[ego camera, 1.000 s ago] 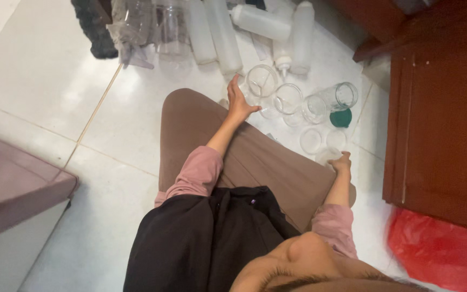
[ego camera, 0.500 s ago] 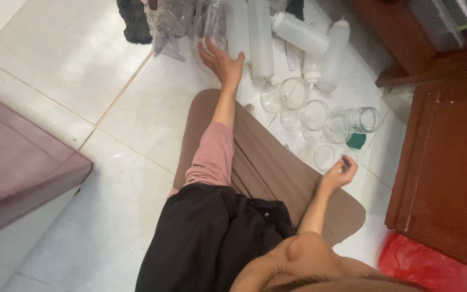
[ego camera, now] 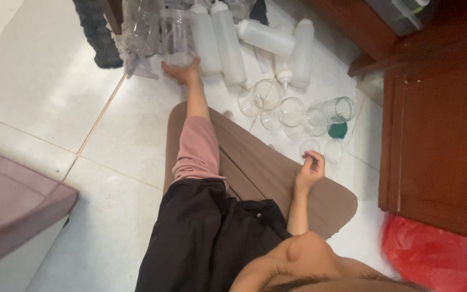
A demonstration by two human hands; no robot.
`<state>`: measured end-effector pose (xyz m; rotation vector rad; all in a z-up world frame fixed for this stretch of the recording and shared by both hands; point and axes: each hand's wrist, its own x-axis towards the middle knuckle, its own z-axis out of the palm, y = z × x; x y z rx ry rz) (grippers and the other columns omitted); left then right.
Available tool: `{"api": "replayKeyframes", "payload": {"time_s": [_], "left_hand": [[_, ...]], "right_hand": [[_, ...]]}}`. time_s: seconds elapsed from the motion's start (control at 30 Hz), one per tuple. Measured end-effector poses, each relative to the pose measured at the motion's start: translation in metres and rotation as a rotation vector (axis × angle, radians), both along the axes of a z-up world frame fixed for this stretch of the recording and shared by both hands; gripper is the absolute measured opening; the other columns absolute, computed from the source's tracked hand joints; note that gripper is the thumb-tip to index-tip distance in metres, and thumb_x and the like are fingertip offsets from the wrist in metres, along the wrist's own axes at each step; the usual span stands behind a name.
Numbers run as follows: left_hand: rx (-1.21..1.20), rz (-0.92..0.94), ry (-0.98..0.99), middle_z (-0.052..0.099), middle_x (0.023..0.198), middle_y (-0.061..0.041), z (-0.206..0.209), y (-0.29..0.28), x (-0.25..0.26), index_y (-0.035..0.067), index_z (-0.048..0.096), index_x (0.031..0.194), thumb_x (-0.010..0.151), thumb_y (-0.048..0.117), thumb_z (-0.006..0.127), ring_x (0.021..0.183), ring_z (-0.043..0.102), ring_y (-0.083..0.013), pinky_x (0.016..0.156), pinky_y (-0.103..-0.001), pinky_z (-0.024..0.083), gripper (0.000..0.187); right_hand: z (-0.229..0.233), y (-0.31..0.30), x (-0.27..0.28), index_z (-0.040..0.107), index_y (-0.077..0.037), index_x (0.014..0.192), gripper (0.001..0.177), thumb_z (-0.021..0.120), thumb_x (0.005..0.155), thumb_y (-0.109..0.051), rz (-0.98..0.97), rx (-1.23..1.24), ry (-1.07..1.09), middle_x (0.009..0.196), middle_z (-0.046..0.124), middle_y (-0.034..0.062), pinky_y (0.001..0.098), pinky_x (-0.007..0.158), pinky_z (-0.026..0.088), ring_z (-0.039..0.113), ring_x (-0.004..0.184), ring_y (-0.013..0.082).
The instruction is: The person sits on the floor and handles multiple clear plastic jars and white plastic squeeze bottles. They pick up each item, rotate it to inspect it, and place it back down among the others. The person repeatedly picks up and puts down the same types of containers throughout the clip.
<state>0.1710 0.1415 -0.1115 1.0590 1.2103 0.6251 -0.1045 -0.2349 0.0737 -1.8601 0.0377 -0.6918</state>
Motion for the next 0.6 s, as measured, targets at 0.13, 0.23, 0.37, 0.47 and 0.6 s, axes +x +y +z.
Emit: {"api": "replayKeyframes", "payload": {"time_s": [0.13, 0.23, 0.37, 0.47, 0.6], "left_hand": [[-0.020, -0.062, 0.036, 0.034, 0.155, -0.012, 0.020, 0.002, -0.008, 0.014, 0.021, 0.151, 0.051, 0.010, 0.100, 0.140, 0.041, -0.0319, 0.115, -0.048, 0.035, 0.127], [-0.043, -0.005, -0.137, 0.022, 0.153, -0.016, 0.048, 0.002, -0.019, 0.017, 0.019, 0.148, 0.054, 0.006, 0.101, 0.135, 0.039, -0.0357, 0.112, -0.042, 0.047, 0.125], [-0.301, -0.017, -0.157, 0.016, 0.151, -0.014, 0.087, 0.004, -0.041, 0.026, 0.016, 0.149, 0.061, 0.004, 0.088, 0.127, 0.044, -0.0366, 0.085, -0.048, 0.059, 0.115], [-0.192, -0.061, -0.362, 0.017, 0.148, -0.014, 0.111, 0.002, -0.062, 0.027, 0.015, 0.147, 0.064, -0.002, 0.088, 0.119, 0.051, -0.0393, 0.078, -0.045, 0.060, 0.115], [-0.156, -0.501, -0.797, 0.017, 0.158, -0.011, 0.134, -0.015, -0.111, 0.027, 0.013, 0.152, 0.073, -0.006, 0.082, 0.124, 0.055, -0.0407, 0.085, -0.045, 0.061, 0.111]], "right_hand": [[-0.006, -0.015, -0.021, 0.063, 0.003, 0.100, 0.014, 0.054, 0.099, 0.014, -0.051, 0.030, -0.003, 0.102, 0.064, 0.0102, 0.0277, 0.079, 0.053, 0.062, 0.085, 0.0154], [-0.010, -0.023, -0.030, 0.063, 0.002, 0.100, 0.013, 0.054, 0.100, 0.012, -0.064, 0.087, 0.002, 0.102, 0.064, 0.0101, 0.0275, 0.079, 0.053, 0.062, 0.083, 0.0149], [-0.015, -0.036, -0.037, 0.062, 0.002, 0.100, 0.013, 0.054, 0.100, 0.011, -0.069, 0.183, -0.003, 0.103, 0.065, 0.0098, 0.0275, 0.079, 0.053, 0.062, 0.084, 0.0143], [-0.016, -0.043, -0.042, 0.062, 0.001, 0.102, 0.013, 0.053, 0.102, 0.010, -0.085, 0.225, -0.004, 0.101, 0.066, 0.0099, 0.0286, 0.078, 0.055, 0.063, 0.083, 0.0145], [-0.008, -0.038, -0.041, 0.059, -0.001, 0.114, 0.013, 0.055, 0.103, 0.005, -0.074, 0.388, 0.016, 0.107, 0.066, 0.0103, 0.0295, 0.079, 0.055, 0.063, 0.084, 0.0152]]}}
